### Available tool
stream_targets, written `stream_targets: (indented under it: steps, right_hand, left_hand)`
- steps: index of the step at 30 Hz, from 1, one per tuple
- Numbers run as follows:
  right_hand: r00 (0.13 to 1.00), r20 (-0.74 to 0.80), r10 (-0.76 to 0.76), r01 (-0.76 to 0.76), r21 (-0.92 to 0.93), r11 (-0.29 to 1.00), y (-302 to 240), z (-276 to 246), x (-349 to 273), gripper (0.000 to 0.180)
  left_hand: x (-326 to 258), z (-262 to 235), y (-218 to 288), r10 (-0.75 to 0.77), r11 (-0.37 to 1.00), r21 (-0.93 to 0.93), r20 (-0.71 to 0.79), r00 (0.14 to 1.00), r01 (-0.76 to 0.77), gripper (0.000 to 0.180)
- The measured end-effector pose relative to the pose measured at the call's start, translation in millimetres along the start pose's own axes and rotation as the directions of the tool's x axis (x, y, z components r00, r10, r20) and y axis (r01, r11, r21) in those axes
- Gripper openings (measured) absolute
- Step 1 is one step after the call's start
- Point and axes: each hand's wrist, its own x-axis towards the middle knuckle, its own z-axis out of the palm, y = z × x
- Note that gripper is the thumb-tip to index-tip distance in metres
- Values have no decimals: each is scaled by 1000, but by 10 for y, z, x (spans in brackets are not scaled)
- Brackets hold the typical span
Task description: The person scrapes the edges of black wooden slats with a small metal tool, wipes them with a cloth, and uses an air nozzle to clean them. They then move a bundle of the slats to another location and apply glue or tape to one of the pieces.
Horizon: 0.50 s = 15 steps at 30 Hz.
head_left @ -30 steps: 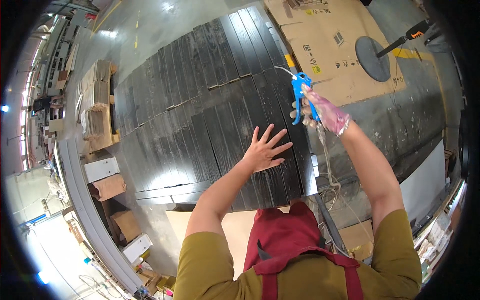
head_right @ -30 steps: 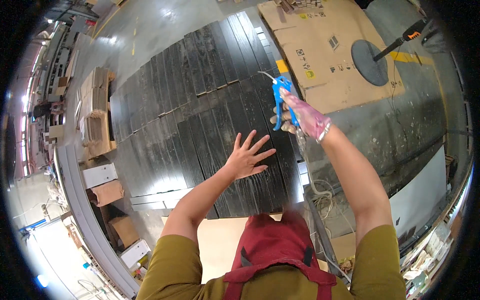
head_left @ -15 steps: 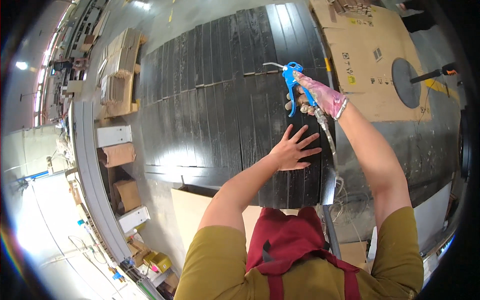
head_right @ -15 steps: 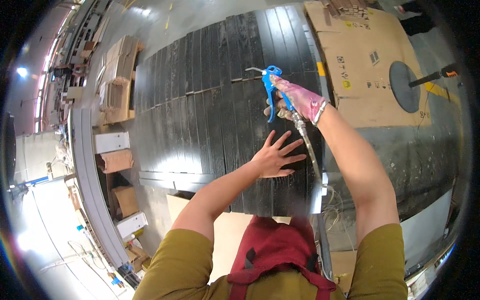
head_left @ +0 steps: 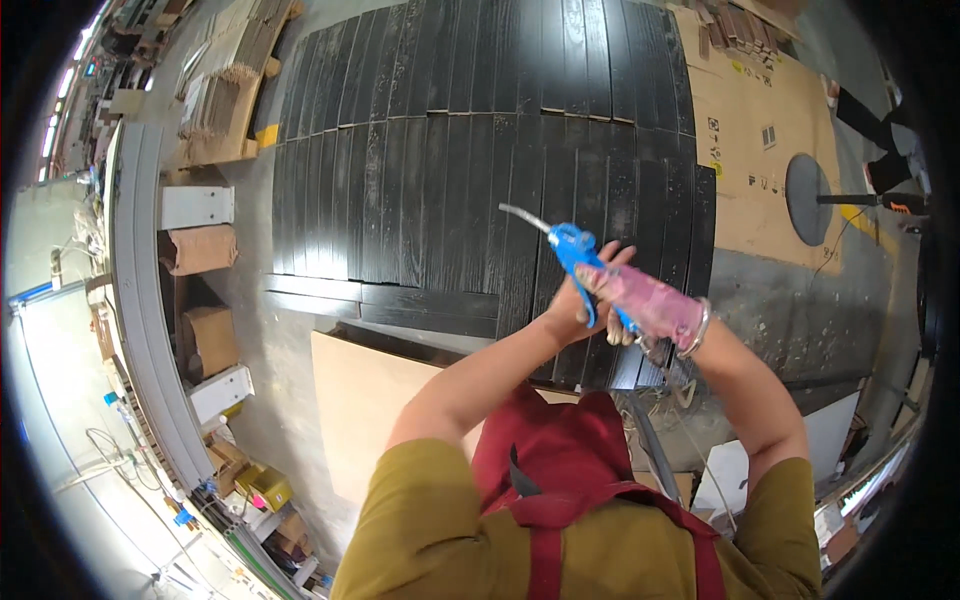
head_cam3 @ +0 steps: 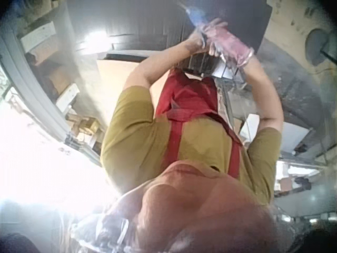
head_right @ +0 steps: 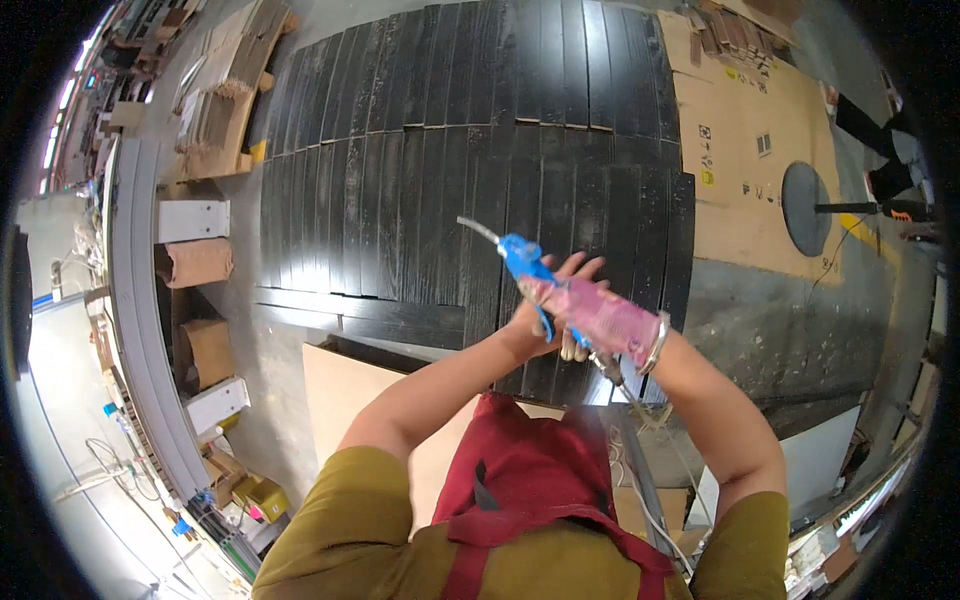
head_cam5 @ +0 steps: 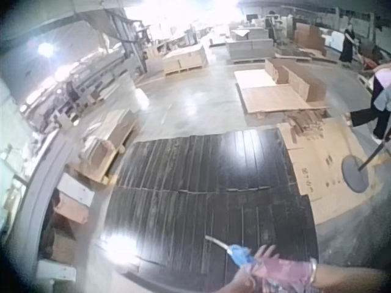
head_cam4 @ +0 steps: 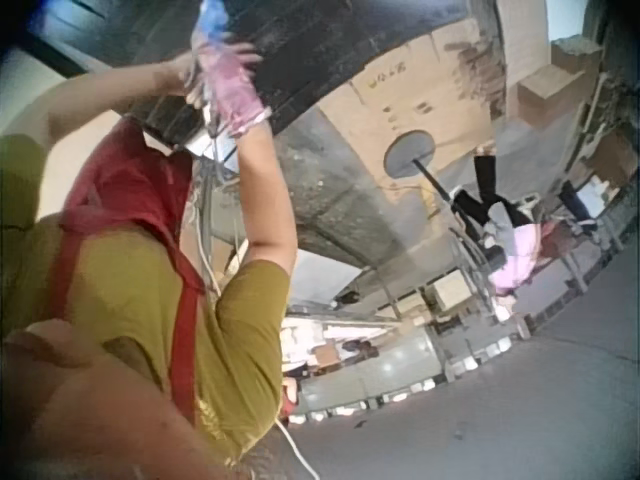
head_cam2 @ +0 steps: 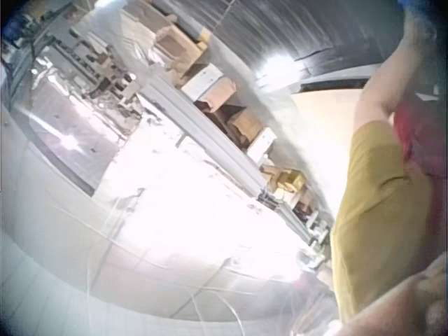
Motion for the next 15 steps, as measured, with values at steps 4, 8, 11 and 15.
stream_targets:
  steps: [4, 8, 11, 15]
  right_hand:
    - [972, 173, 160, -153, -56, 987, -272, 380, 145, 62]
    - [971, 204, 123, -119, -34, 992, -351, 634, 556, 61]
    - [991, 42, -131, 129, 40, 991, -672, 682, 982, 60]
    - [992, -106, -69, 91, 225, 970, -1454, 557, 1440, 66]
  left_hand:
    - [-936, -487, -142, -221, 950, 224, -3, 975, 216, 61]
    - [-1164, -424, -326, -275, 922, 309, 96, 957, 234, 56]
    - [-1187, -347, -330, -285, 933, 252, 87, 955, 256, 59]
    - [-1182, -346, -329, -232, 946, 245, 45, 972, 215, 68]
